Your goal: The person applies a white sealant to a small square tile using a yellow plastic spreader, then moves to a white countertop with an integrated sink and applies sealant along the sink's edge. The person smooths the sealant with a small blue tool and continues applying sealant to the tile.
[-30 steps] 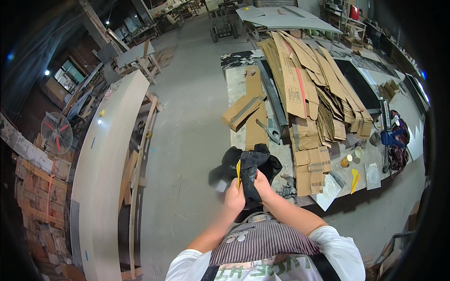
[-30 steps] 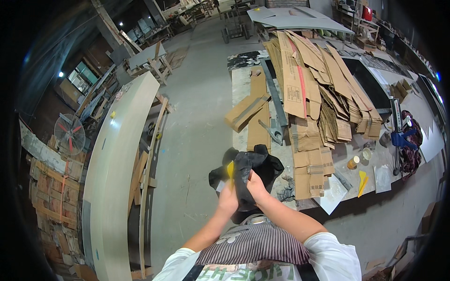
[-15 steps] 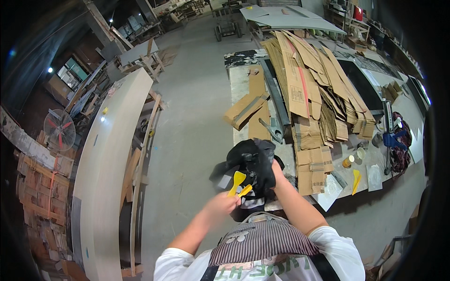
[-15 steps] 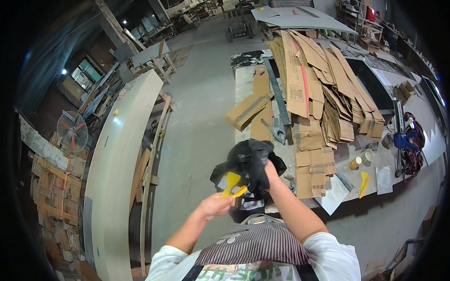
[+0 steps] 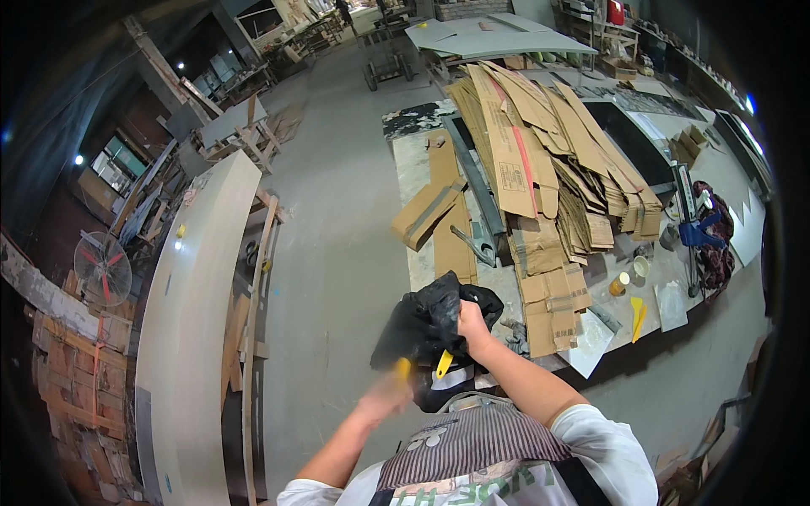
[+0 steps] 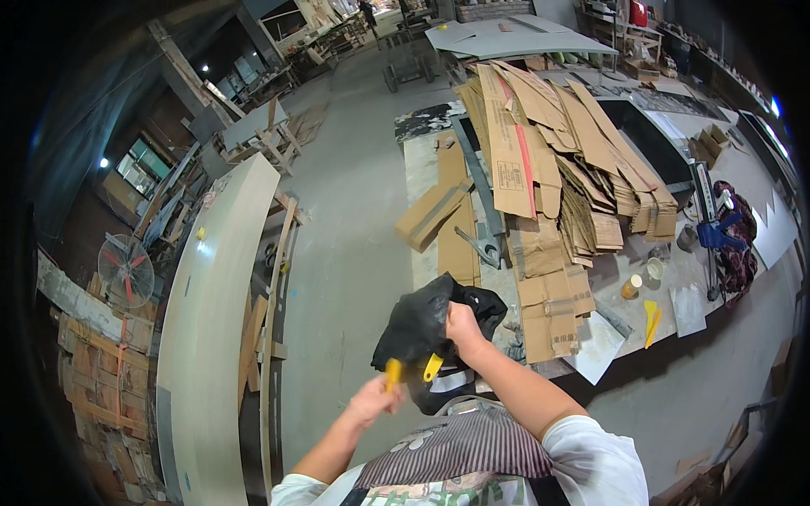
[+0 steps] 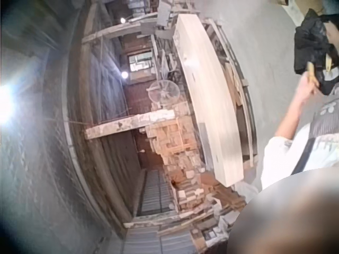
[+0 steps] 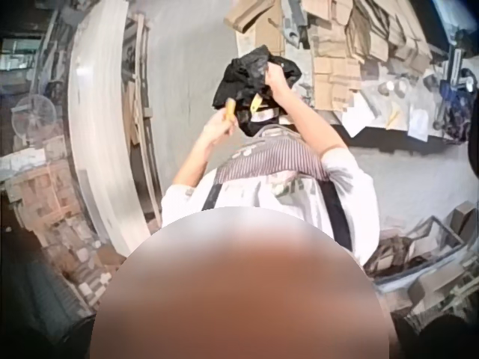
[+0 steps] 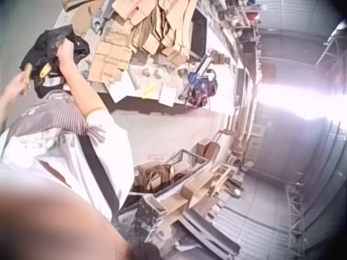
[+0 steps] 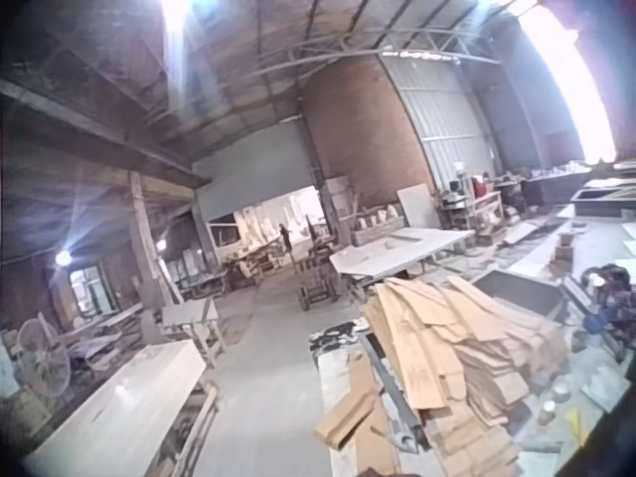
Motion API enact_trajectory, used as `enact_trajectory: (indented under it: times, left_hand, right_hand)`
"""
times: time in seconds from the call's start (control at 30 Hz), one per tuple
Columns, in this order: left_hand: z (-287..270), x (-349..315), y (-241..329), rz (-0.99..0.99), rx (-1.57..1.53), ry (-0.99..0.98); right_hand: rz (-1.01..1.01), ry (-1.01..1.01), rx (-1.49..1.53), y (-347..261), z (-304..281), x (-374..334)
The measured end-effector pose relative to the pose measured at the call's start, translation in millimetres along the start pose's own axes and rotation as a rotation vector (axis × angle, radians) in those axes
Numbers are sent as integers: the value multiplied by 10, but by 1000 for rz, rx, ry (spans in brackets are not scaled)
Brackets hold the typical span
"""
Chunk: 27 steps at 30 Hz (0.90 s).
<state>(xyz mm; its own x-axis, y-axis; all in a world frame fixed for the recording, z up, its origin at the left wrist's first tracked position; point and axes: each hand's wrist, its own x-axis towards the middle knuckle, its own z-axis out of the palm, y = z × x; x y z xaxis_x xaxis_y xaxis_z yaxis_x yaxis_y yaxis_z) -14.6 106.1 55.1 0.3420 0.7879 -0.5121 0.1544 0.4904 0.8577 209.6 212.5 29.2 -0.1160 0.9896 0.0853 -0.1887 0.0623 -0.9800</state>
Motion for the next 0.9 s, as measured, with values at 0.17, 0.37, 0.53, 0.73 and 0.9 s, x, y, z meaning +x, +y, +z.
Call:
enact_trajectory:
  times: [0.17,0.37,0.53,0.73,0.9]
  left_hand:
    - [482,420,61,257,655,248]
    - [505,371,125,45,395,160]
    - [259,218,352,-205,303,52]
    - [69,83,592,-297,105,-175]
    - [79,210,300,-23,444,0]
  right_hand:
    - [-110,-50,-376,401,140,7]
    - [-201,-113,-675,624,144,-190]
    - [-196,-304,-809,362,200,-315]
    - [-302,-648,-906,339,141,-481]
    - [-248,-282,-750,270,206,-376]
